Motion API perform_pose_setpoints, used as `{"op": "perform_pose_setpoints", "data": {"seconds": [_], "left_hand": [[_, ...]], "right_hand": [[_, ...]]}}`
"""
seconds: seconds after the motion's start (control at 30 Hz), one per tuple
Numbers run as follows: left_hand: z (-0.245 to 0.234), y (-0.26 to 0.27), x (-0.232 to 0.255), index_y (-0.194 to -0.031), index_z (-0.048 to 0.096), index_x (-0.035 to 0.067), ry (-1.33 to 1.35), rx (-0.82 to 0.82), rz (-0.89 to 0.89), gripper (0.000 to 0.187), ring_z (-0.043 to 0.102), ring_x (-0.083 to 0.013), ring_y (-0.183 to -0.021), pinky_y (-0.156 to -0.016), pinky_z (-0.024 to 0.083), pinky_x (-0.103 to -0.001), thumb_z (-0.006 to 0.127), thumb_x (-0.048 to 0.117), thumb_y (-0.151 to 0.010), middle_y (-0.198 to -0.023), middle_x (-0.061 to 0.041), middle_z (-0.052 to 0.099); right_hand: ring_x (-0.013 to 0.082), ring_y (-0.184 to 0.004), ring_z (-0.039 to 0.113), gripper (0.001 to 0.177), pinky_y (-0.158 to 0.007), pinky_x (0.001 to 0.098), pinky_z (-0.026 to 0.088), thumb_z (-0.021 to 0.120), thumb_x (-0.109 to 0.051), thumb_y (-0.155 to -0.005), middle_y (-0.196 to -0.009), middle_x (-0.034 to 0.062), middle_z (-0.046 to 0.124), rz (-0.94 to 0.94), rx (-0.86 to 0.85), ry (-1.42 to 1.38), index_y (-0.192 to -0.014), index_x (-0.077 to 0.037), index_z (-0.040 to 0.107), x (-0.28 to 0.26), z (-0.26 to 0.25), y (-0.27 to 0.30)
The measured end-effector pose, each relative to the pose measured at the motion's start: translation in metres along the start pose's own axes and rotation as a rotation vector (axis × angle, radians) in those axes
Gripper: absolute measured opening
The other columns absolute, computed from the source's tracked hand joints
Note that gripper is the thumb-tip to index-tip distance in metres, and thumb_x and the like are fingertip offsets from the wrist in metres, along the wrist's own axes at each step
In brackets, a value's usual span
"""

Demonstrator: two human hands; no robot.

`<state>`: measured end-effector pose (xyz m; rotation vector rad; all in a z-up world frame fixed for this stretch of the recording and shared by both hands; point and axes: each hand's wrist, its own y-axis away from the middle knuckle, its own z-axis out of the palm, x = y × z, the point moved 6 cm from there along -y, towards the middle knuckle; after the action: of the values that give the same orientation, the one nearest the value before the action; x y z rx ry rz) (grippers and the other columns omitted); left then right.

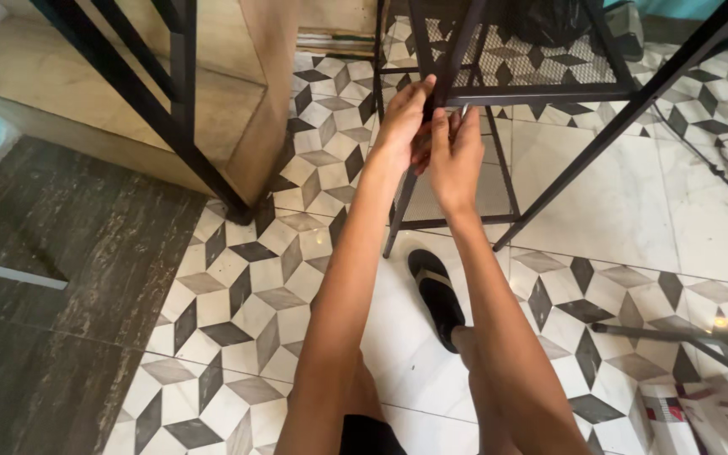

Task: The person assembles a black metal mesh shelving unit. They position the mesh shelves and use a small tool to tighten screws at the joints of the frame.

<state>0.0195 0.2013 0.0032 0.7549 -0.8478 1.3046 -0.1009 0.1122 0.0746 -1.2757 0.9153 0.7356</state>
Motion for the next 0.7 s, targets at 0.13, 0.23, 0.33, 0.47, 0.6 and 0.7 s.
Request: {"op": "perform_pose_setpoints", "data": {"seconds": [0.13,0.23,0.33,0.47,0.6,0.7], "left_hand": [[0.004,-0.001,0.0,-0.096,0.065,0.008,0.009,0.024,0.056,0.028,0.058,-0.0107,-0.066,-0.057,0.049,-0.029,0.063,0.036,-0.099,-0.076,0.001,0.062],[0.001,-0.014,-0.002,-0.093,0.067,0.006,-0.02,0.037,0.091,0.029,0.062,-0.0104,-0.071,-0.064,0.053,-0.027,0.065,0.034,-0.1,-0.08,0.0,0.066],[-0.005,-0.02,-0.007,-0.09,0.067,0.004,0.033,-0.003,0.098,0.029,0.061,-0.0117,-0.069,-0.062,0.052,-0.029,0.065,0.031,-0.1,-0.078,-0.002,0.066],[-0.006,-0.025,-0.006,-0.093,0.07,0.005,0.027,-0.003,0.066,0.027,0.063,-0.0114,-0.07,-0.064,0.052,-0.029,0.061,0.03,-0.1,-0.079,-0.002,0.068],[-0.005,-0.028,-0.001,-0.095,0.071,0.003,-0.129,0.018,0.102,0.035,0.061,-0.0113,-0.07,-0.066,0.05,-0.03,0.054,0.033,-0.103,-0.08,-0.002,0.068],[0.0,-0.03,0.003,-0.093,0.067,0.0,-0.158,-0.03,0.133,0.04,0.065,-0.0148,-0.069,-0.068,0.054,-0.033,0.049,0.034,-0.104,-0.078,-0.006,0.069]], "right_hand": [[0.015,-0.065,0.06,0.014,-0.053,0.0335,0.05,0.057,-0.01,-0.112,-0.08,0.0083,0.064,-0.18,0.076,0.163,-0.112,0.0,0.048,-0.008,-0.001,0.003],[0.0324,-0.054,0.058,0.018,-0.054,0.0421,0.049,0.062,-0.008,-0.104,-0.068,0.0172,0.057,-0.257,0.09,0.53,-0.107,0.0,0.047,-0.016,0.001,0.001],[0.0416,-0.065,0.065,0.02,-0.057,0.0478,0.049,0.063,-0.01,-0.103,-0.074,0.0208,0.063,-0.234,0.012,0.653,-0.108,-0.001,0.046,-0.016,0.005,-0.001],[0.0459,-0.07,0.066,0.024,-0.059,0.0512,0.048,0.065,-0.013,-0.1,-0.08,0.0231,0.067,-0.327,-0.015,0.736,-0.107,-0.001,0.045,-0.02,0.007,-0.003],[0.0415,-0.066,0.064,0.025,-0.057,0.0483,0.046,0.056,-0.025,-0.106,-0.075,0.0192,0.065,-0.168,-0.073,0.684,-0.112,-0.002,0.046,0.002,-0.002,0.002],[0.0249,-0.067,0.048,0.032,-0.058,0.0389,0.039,0.043,-0.032,-0.118,-0.071,0.0072,0.05,-0.034,-0.103,0.39,-0.104,-0.004,0.049,0.016,-0.009,0.009]]}}
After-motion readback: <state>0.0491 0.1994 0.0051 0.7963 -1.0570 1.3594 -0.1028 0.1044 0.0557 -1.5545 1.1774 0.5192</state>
